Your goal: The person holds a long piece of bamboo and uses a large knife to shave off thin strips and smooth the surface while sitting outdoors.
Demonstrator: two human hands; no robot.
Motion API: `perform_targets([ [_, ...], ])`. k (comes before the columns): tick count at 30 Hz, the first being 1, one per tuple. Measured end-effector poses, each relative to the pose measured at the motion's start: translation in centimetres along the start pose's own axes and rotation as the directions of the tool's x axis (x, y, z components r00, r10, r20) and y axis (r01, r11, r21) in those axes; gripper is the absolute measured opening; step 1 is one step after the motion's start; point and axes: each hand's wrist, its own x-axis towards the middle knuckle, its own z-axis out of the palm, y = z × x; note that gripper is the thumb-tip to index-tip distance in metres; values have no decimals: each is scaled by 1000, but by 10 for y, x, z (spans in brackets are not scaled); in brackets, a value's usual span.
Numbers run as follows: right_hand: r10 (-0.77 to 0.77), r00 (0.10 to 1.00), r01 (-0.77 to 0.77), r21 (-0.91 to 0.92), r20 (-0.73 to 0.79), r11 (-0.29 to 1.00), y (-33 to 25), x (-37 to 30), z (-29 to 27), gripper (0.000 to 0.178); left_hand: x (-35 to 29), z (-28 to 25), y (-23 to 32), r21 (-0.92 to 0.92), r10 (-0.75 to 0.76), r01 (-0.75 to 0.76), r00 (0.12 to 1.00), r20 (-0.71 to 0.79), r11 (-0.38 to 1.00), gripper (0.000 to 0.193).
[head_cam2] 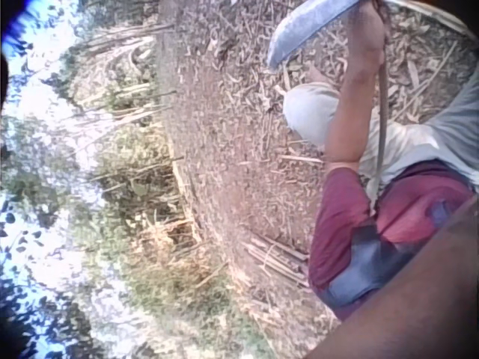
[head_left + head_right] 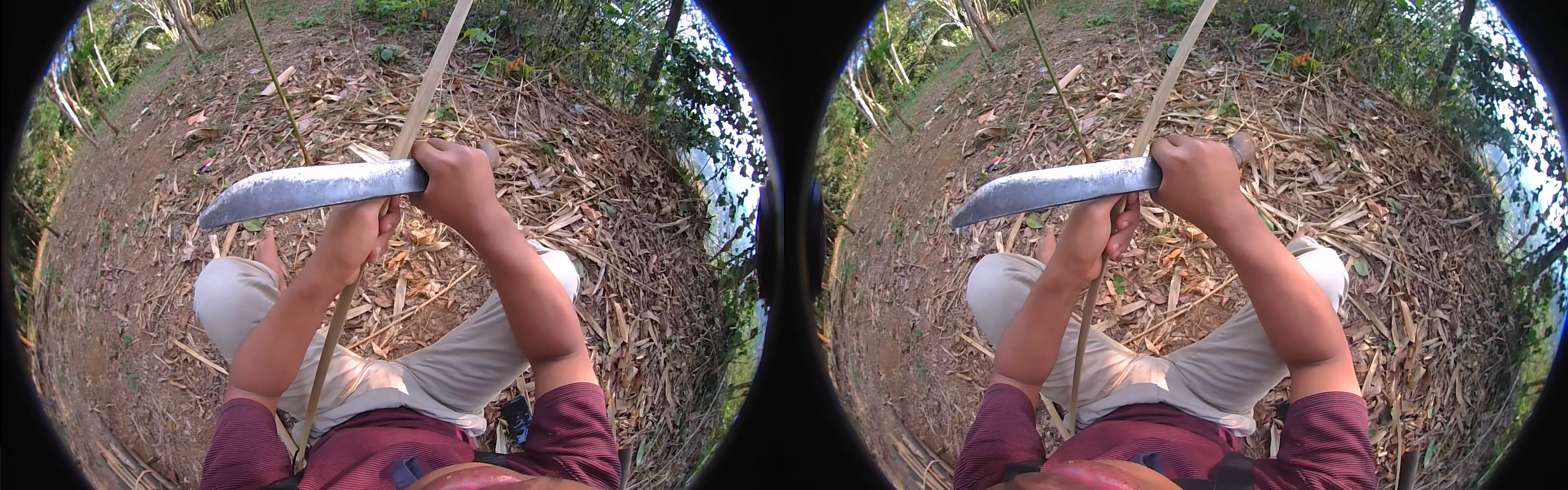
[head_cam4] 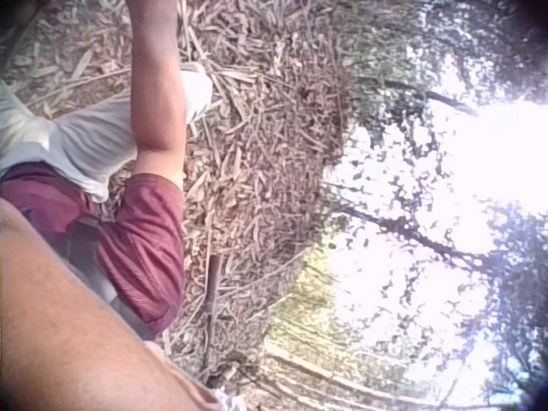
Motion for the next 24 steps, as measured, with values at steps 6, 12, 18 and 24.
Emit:
perform_targets([
  [6, 75, 996, -73, 32, -47, 997, 12, 5, -1, 17, 0, -2, 3, -30, 92, -91, 994, 67, 995, 33],
  [12, -3, 1000, 3, 37, 6, 999, -2, -1, 5, 19, 2, -11, -3, -49, 56, -54, 998, 27, 997, 34],
  [18, 6, 1000, -6, 13, -16, 1000, 3, 2, 8, 19, 1, -11, -1, -110, 47, -38, 996, 77, 993, 34],
  [24, 50, 996, -50, -9, -70, 999, 16, 8, 13, 16, -2, -10, 1, -35, 53, -51, 996, 72, 998, 35],
])
